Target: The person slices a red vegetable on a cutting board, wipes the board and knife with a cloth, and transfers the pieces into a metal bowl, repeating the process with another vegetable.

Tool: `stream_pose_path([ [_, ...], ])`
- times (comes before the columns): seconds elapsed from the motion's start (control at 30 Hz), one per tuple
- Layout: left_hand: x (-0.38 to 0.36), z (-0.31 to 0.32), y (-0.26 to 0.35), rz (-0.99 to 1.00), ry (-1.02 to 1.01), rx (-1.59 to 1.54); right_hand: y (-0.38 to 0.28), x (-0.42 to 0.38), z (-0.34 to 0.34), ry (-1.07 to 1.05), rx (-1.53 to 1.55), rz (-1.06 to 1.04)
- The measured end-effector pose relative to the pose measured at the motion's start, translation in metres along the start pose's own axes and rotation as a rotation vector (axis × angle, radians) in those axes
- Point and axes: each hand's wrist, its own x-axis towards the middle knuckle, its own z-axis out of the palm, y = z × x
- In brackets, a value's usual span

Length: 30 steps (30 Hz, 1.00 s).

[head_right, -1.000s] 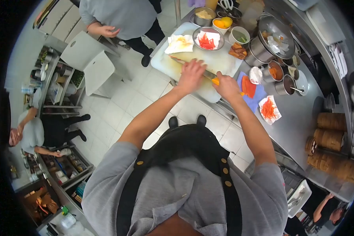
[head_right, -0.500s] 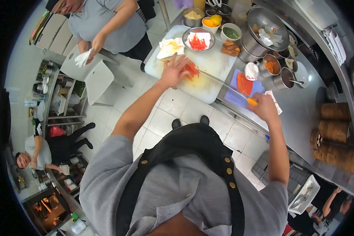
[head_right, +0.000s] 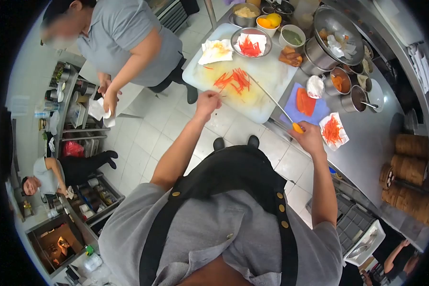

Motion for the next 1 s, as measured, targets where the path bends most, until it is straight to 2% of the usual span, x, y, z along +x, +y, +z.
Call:
stream_pose_path([
  [0.03, 0.004, 0.0, 0.004, 0.102, -0.048, 0.135, 0.004, -0.002, 0.004, -0.031, 0.04, 0.084],
  [0.07, 0.01, 0.004, 0.009, 0.194, -0.064, 0.107, 0.007, -0.003, 0.009, -0.058, 0.08, 0.167],
  [0.1, 0.016, 0.004, 0.013, 0.192, -0.064, 0.108, 0.013, -0.006, 0.019, -0.059, 0.081, 0.168],
  [0.17, 0.031, 0.004, 0.023, 0.66, 0.116, 0.51, 0.022, -0.019, 0.042, 0.069, 0.171, 0.185],
  [0.2, 0.043, 0.001, 0.026, 0.663, 0.113, 0.508, 0.009, -0.026, 0.046, 0.089, 0.093, 0.188],
  [0.23, 0.057, -0.006, 0.028, 0.918, 0.248, 0.669, 0.014, -0.031, 0.062, 0.077, 0.071, 0.248],
  [0.27, 0.067, -0.011, 0.028, 1.173, 0.388, 0.827, 0.018, -0.037, 0.078, 0.139, 0.03, 0.17],
  [0.3, 0.071, -0.015, 0.027, 1.176, 0.384, 0.824, 0.012, -0.044, 0.089, 0.198, -0.011, 0.095],
  [0.37, 0.078, -0.019, 0.03, 0.97, 0.228, 0.91, -0.014, -0.051, 0.103, 0.187, 0.052, 0.161],
  [0.4, 0.088, -0.017, 0.022, 1.021, 0.159, 0.982, -0.02, -0.05, 0.115, 0.198, 0.087, 0.135],
  [0.43, 0.082, -0.009, 0.023, 1.029, 0.157, 0.981, -0.031, -0.046, 0.122, 0.179, 0.119, 0.136],
  [0.5, 0.06, 0.018, 0.017, 1.037, 0.028, 0.922, -0.046, -0.031, 0.127, 0.132, 0.131, 0.137],
  [0.57, 0.063, 0.027, 0.035, 1.08, 0.022, 0.88, -0.056, -0.022, 0.123, 0.163, 0.167, 0.118],
  [0.63, 0.088, 0.033, 0.064, 0.955, 0.241, 0.788, -0.058, -0.02, 0.117, 0.189, 0.196, 0.106],
  [0.67, 0.098, 0.036, 0.081, 0.907, 0.355, 0.839, -0.056, -0.019, 0.112, 0.176, 0.193, 0.109],
  [0.7, 0.109, 0.038, 0.084, 0.919, 0.353, 0.831, -0.055, -0.017, 0.107, 0.165, 0.19, 0.108],
  [0.77, 0.128, 0.04, 0.09, 0.935, 0.408, 1.145, -0.059, -0.015, 0.099, 0.129, 0.197, 0.126],
  [0.8, 0.129, 0.037, 0.096, 0.802, 0.17, 1.246, -0.06, -0.015, 0.095, 0.079, 0.203, 0.143],
  [0.83, 0.141, 0.035, 0.104, 0.815, 0.169, 1.241, -0.058, -0.016, 0.091, 0.092, 0.201, 0.143],
  [0.9, 0.161, 0.026, 0.116, 0.618, 0.038, 1.318, -0.054, -0.024, 0.087, 0.057, 0.207, 0.098],
  [0.97, 0.15, -0.002, 0.113, 0.67, 0.116, 1.292, -0.047, -0.034, 0.081, 0.049, 0.202, 0.107],
  [1.0, 0.145, -0.02, 0.102, 0.759, 0.159, 1.204, -0.043, -0.038, 0.079, 0.073, 0.212, 0.139],
])
